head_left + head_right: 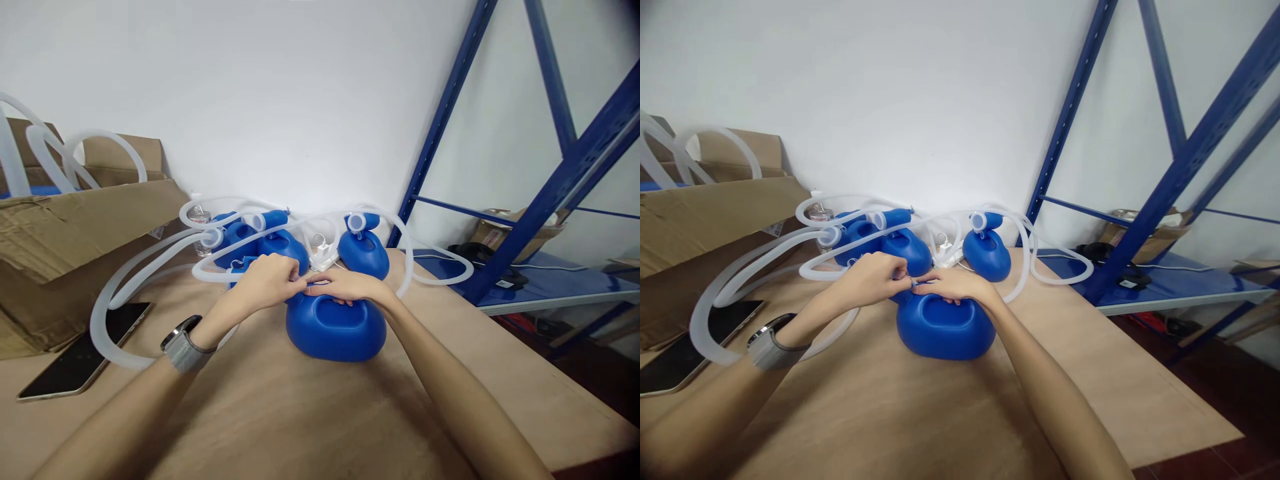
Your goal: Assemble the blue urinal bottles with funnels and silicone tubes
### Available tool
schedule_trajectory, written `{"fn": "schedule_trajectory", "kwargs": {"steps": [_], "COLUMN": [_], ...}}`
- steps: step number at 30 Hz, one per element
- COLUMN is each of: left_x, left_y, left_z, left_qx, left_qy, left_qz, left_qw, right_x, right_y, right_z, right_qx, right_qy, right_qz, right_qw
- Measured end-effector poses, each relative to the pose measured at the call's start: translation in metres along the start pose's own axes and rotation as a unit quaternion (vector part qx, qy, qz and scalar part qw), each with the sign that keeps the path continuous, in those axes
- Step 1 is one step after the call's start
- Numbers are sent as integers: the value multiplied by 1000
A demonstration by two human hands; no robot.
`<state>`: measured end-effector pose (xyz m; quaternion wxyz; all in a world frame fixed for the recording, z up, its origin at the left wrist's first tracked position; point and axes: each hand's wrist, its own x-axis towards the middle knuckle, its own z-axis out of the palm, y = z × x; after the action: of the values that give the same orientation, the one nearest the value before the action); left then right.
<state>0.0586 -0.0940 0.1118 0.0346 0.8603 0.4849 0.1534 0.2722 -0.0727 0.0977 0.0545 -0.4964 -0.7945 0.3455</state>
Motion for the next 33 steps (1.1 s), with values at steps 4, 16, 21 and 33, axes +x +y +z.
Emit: {"fn": "schedule_trajectory", "kwargs": {"steps": [4, 16, 21, 33], "left_x": [2, 5, -1, -36], "left_y": [-2, -5, -5, -99], "left_z": [3, 9, -14, -61], "left_qx": [18, -46, -103, 41], "left_qy": [1, 26, 41, -204], "left_qz": [-1, -38, 33, -153], "left_qw": [1000, 998, 993, 966], "right_x": [1, 2, -1, 0], "right_y": [0, 4, 8, 47], "right_z": [1, 4, 0, -35], "right_qx": [12, 13, 9, 33], "right_qy": [-3, 17, 11, 23], "right_qz": [0, -14, -6, 52], "right_qw": [1000, 1000, 1000, 998]}}
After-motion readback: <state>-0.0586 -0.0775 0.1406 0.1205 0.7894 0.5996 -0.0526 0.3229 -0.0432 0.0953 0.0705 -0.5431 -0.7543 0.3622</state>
